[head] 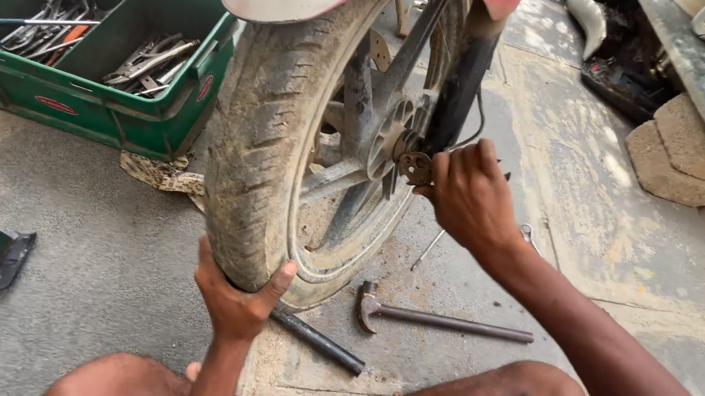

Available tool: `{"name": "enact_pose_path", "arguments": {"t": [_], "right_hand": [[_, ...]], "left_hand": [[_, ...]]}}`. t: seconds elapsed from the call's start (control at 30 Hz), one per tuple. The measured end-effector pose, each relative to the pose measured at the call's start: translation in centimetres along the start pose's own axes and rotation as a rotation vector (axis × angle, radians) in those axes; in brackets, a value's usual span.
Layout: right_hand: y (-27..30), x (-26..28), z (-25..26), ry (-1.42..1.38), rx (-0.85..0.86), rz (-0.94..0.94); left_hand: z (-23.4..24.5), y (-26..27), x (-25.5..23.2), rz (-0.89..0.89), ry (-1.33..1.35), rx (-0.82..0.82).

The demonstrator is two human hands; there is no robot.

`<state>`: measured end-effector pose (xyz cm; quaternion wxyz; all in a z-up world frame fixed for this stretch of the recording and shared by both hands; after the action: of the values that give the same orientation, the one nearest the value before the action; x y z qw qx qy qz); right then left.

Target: The person sits on the ground and uses a hammer and a metal tool to work on the front wheel hub of a motorcycle. They repeatedly strike the tool against the wheel assembly and rotate the tire to access different areas.

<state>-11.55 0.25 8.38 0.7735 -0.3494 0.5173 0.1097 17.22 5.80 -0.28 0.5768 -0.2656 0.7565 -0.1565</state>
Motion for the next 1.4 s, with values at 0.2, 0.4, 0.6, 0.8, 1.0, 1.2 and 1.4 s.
{"name": "enact_pose_path", "arguments": {"t": [0.2, 0.4, 0.6, 0.8, 1.0, 1.2, 1.4], "right_hand": [[-0.4, -0.2, -3.2, -0.236, 0.347, 0.241], [-1.0, -0.4, -4.5, -0.275, 0.466, 0.372], [-0.6, -0.7, -5.1, -0.335, 0.466, 0.394], [-0.2, -0.3, -6.4, -0.324, 0.472, 0.31], [-0.2, -0.4, -6.0, -0.328, 0.445, 0.27], [0.2, -0.4, -5.8, -0.315, 0.234, 0.178], [0.9, -0.3, -5.3, -0.32, 0.062, 0.094]], "left_hand": [[-0.3, 0.9, -0.6, -0.021, -0.106, -0.013], [-1.6, 1.0, -2.4, -0.011, -0.147, -0.026], [-2.1, 1.8, -1.0, -0.021, -0.145, 0.018], [-2.5, 2.2, -1.3, 0.002, -0.209, -0.007], [-2.6, 2.6, -1.2, 0.0, -0.263, -0.012], [-3.0, 2.5, -2.0, -0.017, -0.261, -0.057], [-3.1, 3.2, -2.4, -0.071, -0.264, -0.085]]}}
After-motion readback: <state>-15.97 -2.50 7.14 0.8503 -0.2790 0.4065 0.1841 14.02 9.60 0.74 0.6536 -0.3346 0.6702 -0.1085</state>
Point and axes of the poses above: each hand's wrist, its own y-axis away from the middle knuckle, its own z-axis out of the back of the hand, x = y × z, the point moved 7 cm from there along -y, towards the middle knuckle, and after that the axes turned 15 degrees about y, right-handed, at the moved point
